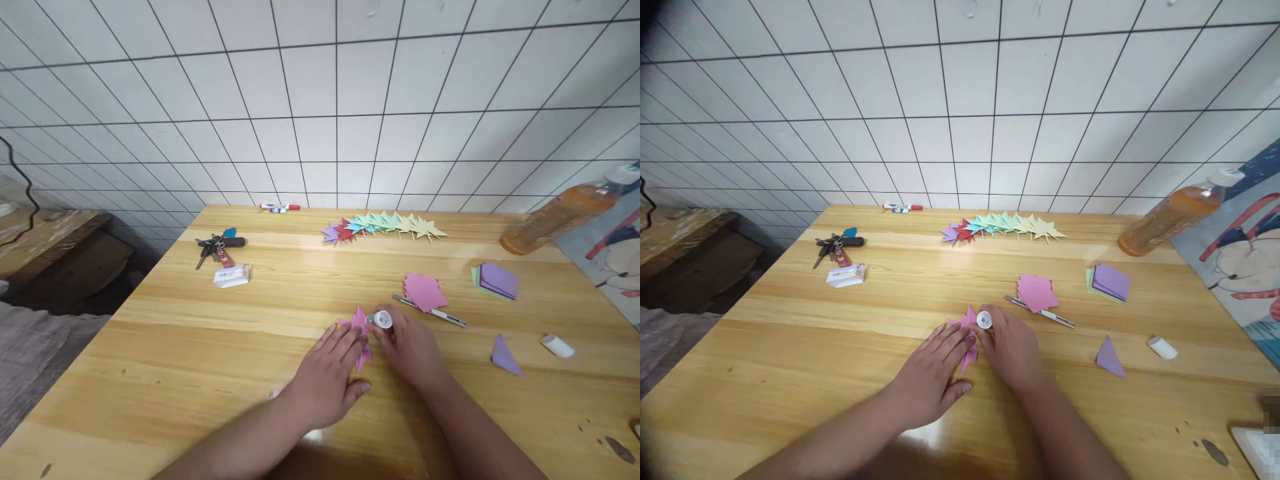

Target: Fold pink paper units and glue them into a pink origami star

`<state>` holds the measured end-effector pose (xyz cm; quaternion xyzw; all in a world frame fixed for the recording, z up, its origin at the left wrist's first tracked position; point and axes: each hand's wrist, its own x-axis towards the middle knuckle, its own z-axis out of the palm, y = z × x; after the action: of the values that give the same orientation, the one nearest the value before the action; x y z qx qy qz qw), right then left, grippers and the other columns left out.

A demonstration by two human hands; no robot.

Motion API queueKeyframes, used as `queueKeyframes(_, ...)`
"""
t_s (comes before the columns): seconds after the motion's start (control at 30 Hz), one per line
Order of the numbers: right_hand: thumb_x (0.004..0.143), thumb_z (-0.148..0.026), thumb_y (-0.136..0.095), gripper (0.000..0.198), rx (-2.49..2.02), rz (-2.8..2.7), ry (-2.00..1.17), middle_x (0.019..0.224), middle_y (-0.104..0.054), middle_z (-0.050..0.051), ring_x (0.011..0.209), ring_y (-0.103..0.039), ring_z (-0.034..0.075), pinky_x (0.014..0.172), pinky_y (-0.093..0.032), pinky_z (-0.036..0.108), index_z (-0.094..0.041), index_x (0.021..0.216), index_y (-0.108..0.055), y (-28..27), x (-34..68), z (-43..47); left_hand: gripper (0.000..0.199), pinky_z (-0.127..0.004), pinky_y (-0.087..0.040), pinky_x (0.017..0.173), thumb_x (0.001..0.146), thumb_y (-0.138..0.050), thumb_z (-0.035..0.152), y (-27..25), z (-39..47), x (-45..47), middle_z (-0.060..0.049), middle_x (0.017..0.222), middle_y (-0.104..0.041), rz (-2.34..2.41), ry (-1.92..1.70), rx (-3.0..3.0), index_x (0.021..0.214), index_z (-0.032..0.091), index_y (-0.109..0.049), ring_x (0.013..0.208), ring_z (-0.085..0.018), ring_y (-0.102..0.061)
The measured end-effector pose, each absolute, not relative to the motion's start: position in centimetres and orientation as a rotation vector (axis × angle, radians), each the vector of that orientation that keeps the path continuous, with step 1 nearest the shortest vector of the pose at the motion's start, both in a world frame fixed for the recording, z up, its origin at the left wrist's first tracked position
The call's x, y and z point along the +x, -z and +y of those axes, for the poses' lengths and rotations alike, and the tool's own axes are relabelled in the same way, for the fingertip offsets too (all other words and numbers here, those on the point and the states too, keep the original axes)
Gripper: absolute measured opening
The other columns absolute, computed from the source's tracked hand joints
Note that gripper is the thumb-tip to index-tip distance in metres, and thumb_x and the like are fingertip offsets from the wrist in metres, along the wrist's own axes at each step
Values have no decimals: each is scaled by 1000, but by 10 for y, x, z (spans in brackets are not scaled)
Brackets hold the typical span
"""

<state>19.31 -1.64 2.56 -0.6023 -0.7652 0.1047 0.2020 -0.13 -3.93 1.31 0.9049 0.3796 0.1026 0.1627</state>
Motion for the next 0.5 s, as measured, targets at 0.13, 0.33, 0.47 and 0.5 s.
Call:
queueKeyframes(0.13, 88, -36, -44, 18, -1677, -2112, -275, 82, -65, 2, 67, -60, 18, 56, -39, 27, -22, 94, -52, -25, 193, -15, 63, -42, -18, 112, 86, -41, 50, -12, -40, -1, -7, 143, -34, 1089, -267, 2597, 139, 20, -27, 134, -23, -24)
queueKeyframes(0.33, 89, -34, -43, 18, -1671, -2089, -252, 86, -65, 3, 67, -61, 17, 56, -40, 26, -21, 96, -52, -26, 195, -12, 63, -43, -19, 112, 86, -42, 50, -15, -39, -2, -7, 144, -34, 1081, -253, 2600, 139, 20, -27, 134, -24, -24)
queueKeyframes(0.47, 89, -35, -42, 19, -1676, -2083, -263, 88, -65, 3, 70, -61, 18, 58, -41, 26, -22, 97, -53, -26, 196, -12, 62, -43, -19, 112, 86, -42, 50, -17, -39, -2, -8, 143, -35, 1066, -249, 2597, 138, 20, -29, 134, -24, -24)
queueKeyframes(0.5, 89, -35, -43, 19, -1674, -2077, -261, 89, -65, 3, 70, -61, 18, 58, -42, 26, -22, 97, -53, -25, 197, -12, 62, -43, -19, 112, 85, -42, 50, -17, -39, -2, -8, 143, -35, 1064, -250, 2598, 138, 20, -30, 134, -24, -24)
